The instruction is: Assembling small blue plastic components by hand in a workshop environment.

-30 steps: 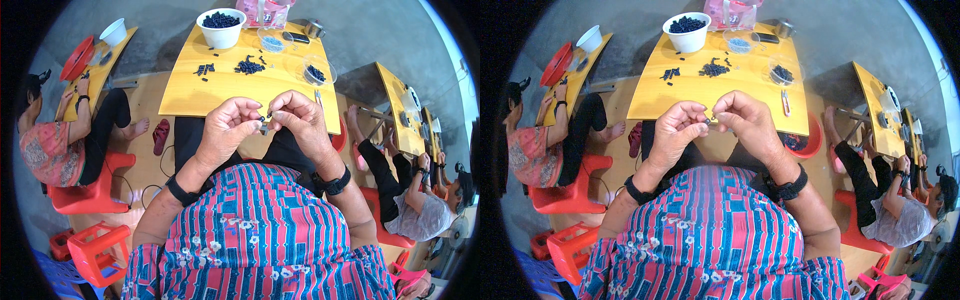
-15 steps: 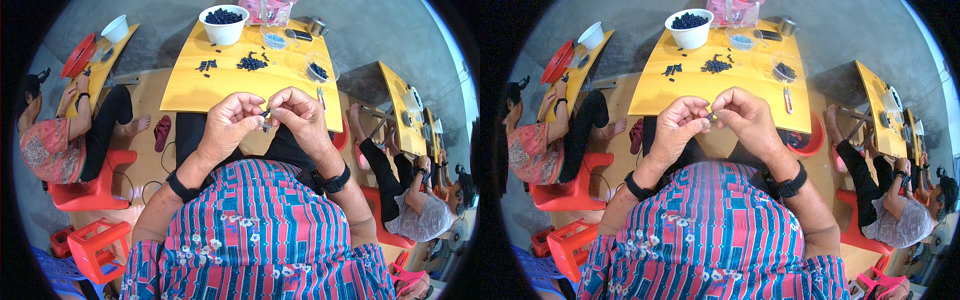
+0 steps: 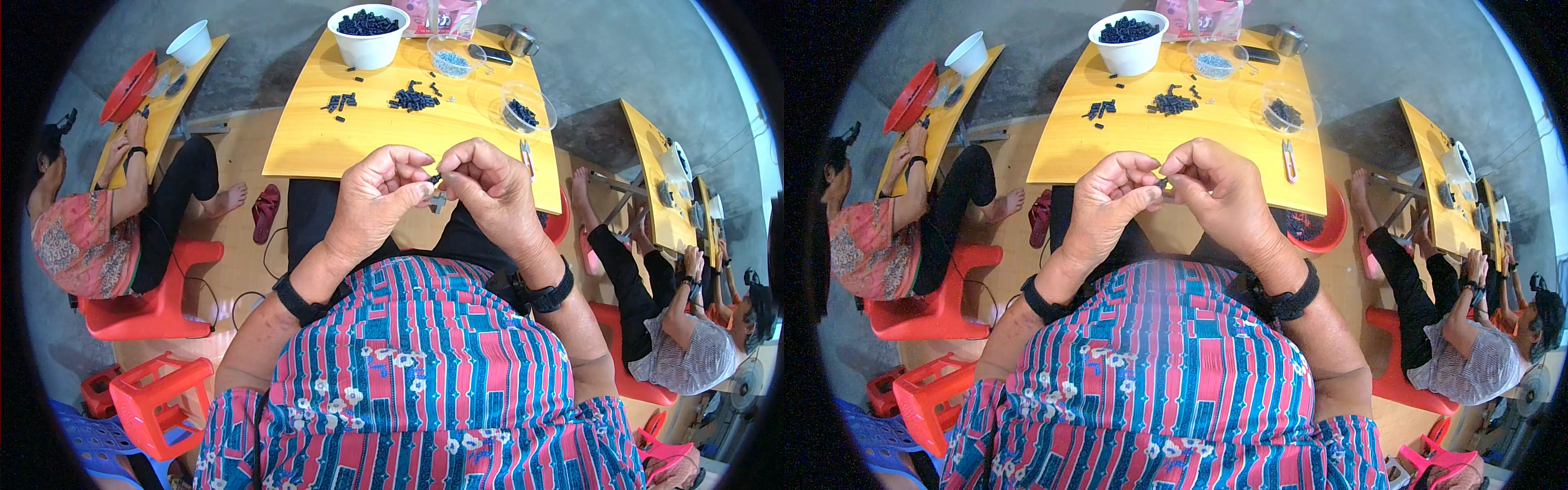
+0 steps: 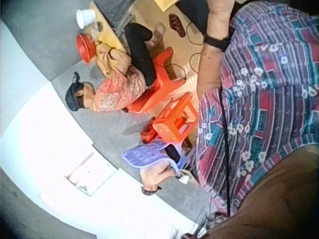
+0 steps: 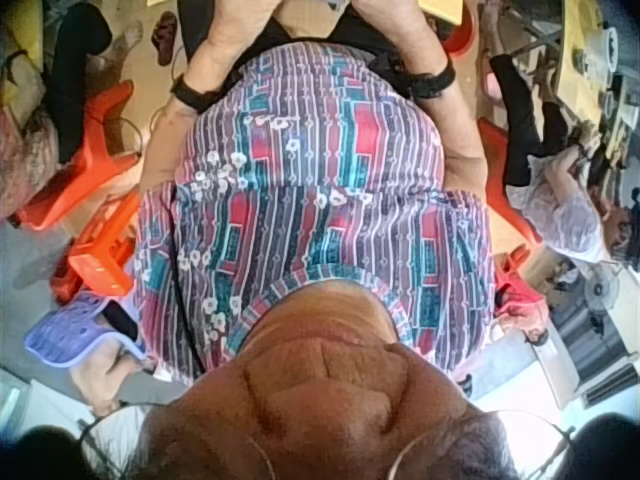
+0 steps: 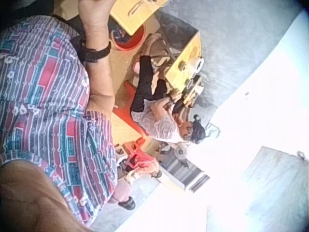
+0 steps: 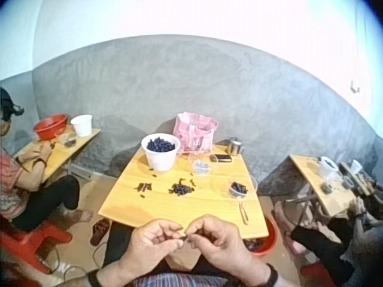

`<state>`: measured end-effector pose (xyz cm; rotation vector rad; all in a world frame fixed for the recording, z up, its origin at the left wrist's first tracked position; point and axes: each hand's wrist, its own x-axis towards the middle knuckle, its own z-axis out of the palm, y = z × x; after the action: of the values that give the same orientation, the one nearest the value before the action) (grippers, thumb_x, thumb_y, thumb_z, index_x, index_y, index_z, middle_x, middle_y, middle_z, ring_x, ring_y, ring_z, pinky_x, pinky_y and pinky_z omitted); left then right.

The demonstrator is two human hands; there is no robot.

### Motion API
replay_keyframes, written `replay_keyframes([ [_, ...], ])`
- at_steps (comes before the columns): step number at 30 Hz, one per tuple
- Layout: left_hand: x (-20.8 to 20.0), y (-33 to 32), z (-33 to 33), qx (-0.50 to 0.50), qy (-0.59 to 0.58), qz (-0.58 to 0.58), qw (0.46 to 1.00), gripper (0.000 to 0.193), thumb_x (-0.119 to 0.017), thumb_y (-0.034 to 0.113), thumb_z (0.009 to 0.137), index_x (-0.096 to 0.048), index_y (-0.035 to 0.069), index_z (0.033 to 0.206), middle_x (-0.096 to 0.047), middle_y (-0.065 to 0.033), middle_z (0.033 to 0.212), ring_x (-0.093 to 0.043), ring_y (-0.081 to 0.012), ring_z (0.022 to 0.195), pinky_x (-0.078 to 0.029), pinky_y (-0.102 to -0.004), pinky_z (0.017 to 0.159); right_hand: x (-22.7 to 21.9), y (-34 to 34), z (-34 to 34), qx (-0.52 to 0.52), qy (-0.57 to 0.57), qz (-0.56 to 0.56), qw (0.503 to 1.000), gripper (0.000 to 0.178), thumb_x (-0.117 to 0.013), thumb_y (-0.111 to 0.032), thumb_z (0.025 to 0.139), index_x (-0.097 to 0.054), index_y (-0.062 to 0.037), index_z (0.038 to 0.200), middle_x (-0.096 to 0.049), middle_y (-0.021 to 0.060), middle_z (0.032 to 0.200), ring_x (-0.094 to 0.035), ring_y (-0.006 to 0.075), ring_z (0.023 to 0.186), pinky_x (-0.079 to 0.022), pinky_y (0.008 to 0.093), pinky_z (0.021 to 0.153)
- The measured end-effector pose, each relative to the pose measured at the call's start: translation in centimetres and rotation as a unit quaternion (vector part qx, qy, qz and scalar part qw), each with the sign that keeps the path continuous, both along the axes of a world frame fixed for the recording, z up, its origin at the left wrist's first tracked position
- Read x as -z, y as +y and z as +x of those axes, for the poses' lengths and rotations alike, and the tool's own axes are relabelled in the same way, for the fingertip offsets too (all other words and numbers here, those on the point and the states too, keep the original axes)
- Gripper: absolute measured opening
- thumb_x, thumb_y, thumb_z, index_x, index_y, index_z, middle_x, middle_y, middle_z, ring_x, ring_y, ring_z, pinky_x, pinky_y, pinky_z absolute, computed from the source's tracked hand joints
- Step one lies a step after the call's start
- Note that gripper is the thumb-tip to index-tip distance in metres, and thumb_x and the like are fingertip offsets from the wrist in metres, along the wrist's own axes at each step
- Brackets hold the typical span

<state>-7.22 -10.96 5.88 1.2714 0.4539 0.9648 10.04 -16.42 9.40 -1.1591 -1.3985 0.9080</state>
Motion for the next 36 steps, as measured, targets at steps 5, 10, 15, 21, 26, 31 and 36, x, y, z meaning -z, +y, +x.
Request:
replay_keyframes([
  [5,0.0,0.0,0.2,-0.021,0.006,0.003,1.0,0.024,-0.064,-0.002,0.088,-0.058,0.002,0.11,-0.062,-0.0019,0.09,-0.06,-0.0068,0.081,-0.052,-0.022,0.074,0.0,0.2,-0.1,0.03,-0.116,0.044,0.992,0.016,-0.062,0.007,0.082,-0.061,-0.0021,0.095,-0.061,0.0037,0.082,-0.061,0.0098,0.074,-0.051,0.0265,0.064],
  [10,0.1,0.0,0.3,-0.055,0.017,0.046,0.997,0.028,-0.064,-0.008,0.084,-0.059,-0.001,0.11,-0.063,-0.0029,0.087,-0.062,-0.0062,0.081,-0.055,-0.0209,0.074,0.0,0.3,-0.6,0.053,-0.151,0.051,0.986,0.017,-0.061,0.008,0.082,-0.061,-0.0013,0.096,-0.062,0.0051,0.08,-0.062,0.0108,0.073,-0.052,0.0263,0.063],
  [15,-0.2,-0.4,0.4,-0.079,0.023,0.061,0.995,0.028,-0.064,-0.01,0.083,-0.058,-0.001,0.109,-0.064,-0.0044,0.086,-0.064,-0.0074,0.08,-0.054,-0.0207,0.074,-0.1,0.1,-1.2,0.059,-0.066,0.004,0.996,0.018,-0.06,0.009,0.082,-0.062,0.0013,0.098,-0.066,0.008,0.083,-0.066,0.012,0.075,-0.054,0.0235,0.063],
  [21,0.6,-0.6,0.4,-0.081,0.017,0.046,0.995,0.029,-0.064,-0.007,0.085,-0.056,0.001,0.111,-0.065,-0.0035,0.087,-0.061,-0.0074,0.08,-0.05,-0.021,0.073,1.3,0.0,-1.5,0.102,-0.184,0.083,0.974,0.026,-0.063,0.009,0.081,-0.065,0.001,0.105,-0.067,0.0087,0.086,-0.068,0.0126,0.081,-0.057,0.0249,0.07],
  [26,0.4,0.1,0.0,-0.059,0.006,-0.036,0.998,0.028,-0.065,-0.004,0.086,-0.056,0.002,0.112,-0.065,-0.0038,0.086,-0.061,-0.0085,0.079,-0.05,-0.022,0.073,2.0,0.3,-1.3,0.082,-0.048,0.02,0.995,0.028,-0.067,0.007,0.081,-0.065,0.0009,0.108,-0.067,0.0081,0.091,-0.067,0.0116,0.08,-0.056,0.0237,0.071],
  [31,0.4,0.9,-0.1,-0.042,0.0,-0.115,0.992,0.03,-0.067,0.002,0.087,-0.054,0.005,0.115,-0.065,-0.0044,0.089,-0.062,-0.0103,0.083,-0.05,-0.0243,0.076,2.4,1.2,-1.0,0.084,-0.145,0.092,0.982,0.03,-0.074,0.002,0.075,-0.066,-0.0012,0.105,-0.067,0.009,0.087,-0.067,0.0144,0.078,-0.056,0.0263,0.07],
  [36,1.2,2.5,0.0,-0.006,-0.065,-0.211,0.975,0.029,-0.065,0.003,0.089,-0.054,0.007,0.115,-0.066,-0.0055,0.096,-0.064,-0.0135,0.089,-0.051,-0.0271,0.082,2.9,3.0,-1.0,0.101,-0.259,0.188,0.942,0.032,-0.077,-0.004,0.073,-0.065,-0.0028,0.104,-0.063,0.0112,0.083,-0.066,0.0194,0.071,-0.052,0.0295,0.062],
])
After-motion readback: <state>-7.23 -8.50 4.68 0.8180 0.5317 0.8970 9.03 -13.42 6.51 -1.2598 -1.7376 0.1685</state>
